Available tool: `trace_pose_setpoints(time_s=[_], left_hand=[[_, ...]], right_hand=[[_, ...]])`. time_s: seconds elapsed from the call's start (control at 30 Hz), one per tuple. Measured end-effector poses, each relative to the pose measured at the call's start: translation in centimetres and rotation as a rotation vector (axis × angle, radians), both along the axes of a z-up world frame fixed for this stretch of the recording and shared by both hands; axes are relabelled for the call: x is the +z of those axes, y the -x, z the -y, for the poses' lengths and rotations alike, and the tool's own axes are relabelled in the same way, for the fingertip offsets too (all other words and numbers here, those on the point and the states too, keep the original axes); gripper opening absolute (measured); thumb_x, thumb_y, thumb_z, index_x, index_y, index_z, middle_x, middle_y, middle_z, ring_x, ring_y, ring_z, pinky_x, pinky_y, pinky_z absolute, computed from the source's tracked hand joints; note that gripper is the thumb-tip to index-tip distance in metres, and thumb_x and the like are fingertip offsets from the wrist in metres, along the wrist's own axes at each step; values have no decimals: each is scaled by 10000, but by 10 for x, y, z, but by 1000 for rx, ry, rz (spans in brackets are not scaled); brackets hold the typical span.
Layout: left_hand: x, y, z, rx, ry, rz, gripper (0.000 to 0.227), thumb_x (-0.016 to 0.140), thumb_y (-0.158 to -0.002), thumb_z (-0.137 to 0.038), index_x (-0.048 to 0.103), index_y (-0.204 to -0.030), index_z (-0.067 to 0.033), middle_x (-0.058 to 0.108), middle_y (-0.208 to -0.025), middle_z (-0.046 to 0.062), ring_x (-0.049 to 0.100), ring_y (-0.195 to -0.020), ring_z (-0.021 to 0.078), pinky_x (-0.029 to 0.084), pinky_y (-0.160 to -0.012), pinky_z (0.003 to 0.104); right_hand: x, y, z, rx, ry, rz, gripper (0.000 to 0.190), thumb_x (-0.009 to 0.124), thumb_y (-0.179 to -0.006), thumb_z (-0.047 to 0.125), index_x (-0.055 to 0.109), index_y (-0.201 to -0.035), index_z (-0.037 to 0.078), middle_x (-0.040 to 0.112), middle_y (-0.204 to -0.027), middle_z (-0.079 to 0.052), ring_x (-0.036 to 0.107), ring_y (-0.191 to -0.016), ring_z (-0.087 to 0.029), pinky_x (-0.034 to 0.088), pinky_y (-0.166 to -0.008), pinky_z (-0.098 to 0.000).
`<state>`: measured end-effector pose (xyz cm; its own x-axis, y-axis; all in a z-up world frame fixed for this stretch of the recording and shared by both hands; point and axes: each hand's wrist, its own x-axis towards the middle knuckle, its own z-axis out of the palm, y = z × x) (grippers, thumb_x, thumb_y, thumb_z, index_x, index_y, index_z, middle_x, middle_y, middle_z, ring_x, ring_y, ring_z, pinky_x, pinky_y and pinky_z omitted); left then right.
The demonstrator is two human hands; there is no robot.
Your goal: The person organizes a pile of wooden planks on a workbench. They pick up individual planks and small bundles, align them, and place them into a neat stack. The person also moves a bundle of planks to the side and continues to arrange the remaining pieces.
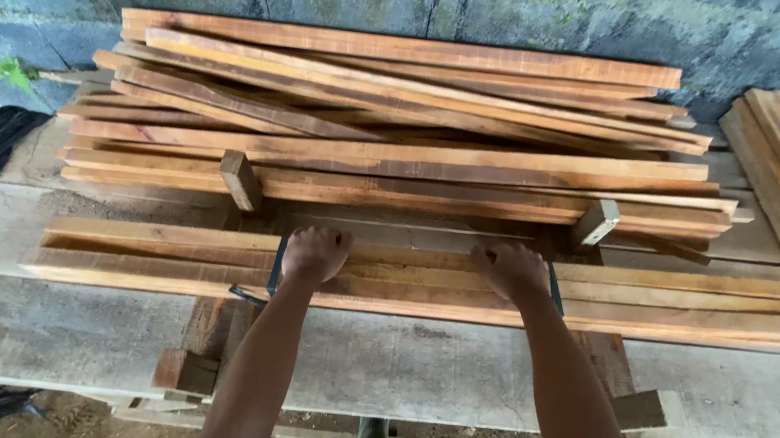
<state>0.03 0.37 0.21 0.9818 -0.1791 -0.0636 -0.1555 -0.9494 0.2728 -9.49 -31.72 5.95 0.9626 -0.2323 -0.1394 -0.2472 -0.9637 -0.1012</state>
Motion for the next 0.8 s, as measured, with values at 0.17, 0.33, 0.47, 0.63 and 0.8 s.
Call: trace_pose_setpoints(time_s=[0.17, 0.33, 0.47, 0.63, 0.8], left_hand=[[-2, -3, -3, -9, 32, 20, 565, 412, -910, -493, 796, -823, -88, 771, -805, 183, 768, -852, 407, 559, -907, 486], [-8, -16, -3, 3, 114, 6, 485, 463, -870, -439, 779, -756, -89, 744, -728, 175, 755, -795, 424, 571, -832, 501], [-12, -22, -1, -6, 169, -14, 397, 519, -856, -390, 748, -752, -83, 720, -697, 167, 748, -739, 407, 581, -760, 521], [0, -15, -2, -44, 139, -3, 433, 503, -889, -421, 778, -875, -87, 761, -810, 189, 754, -799, 409, 589, -763, 552], [-24, -2, -3, -220, 107, 976, 200, 585, -947, -260, 658, -818, -125, 619, -737, 66, 682, -820, 270, 536, -703, 398]], right_hand=[[-13, -1, 2, -19, 3, 50, 553, 413, -922, 597, 808, -1068, 239, 804, -1029, -80, 763, -1021, -332, 591, -923, -476], [-36, -7, 13, 1, -12, 121, 551, 435, -939, 616, 796, -1047, 214, 797, -1010, -95, 762, -999, -348, 599, -905, -487], [-73, -15, 31, 52, 42, 268, 470, 560, -872, 570, 733, -1113, 206, 757, -1005, -107, 747, -1015, -348, 613, -884, -494], [-76, -17, 30, 251, 104, 761, 427, 615, -925, 561, 595, -917, 135, 583, -833, -76, 703, -888, -322, 600, -771, -444], [-85, -19, 32, 329, 449, 1061, 268, 678, -894, 411, 592, -782, 183, 541, -726, -21, 660, -754, -241, 540, -659, -370]])
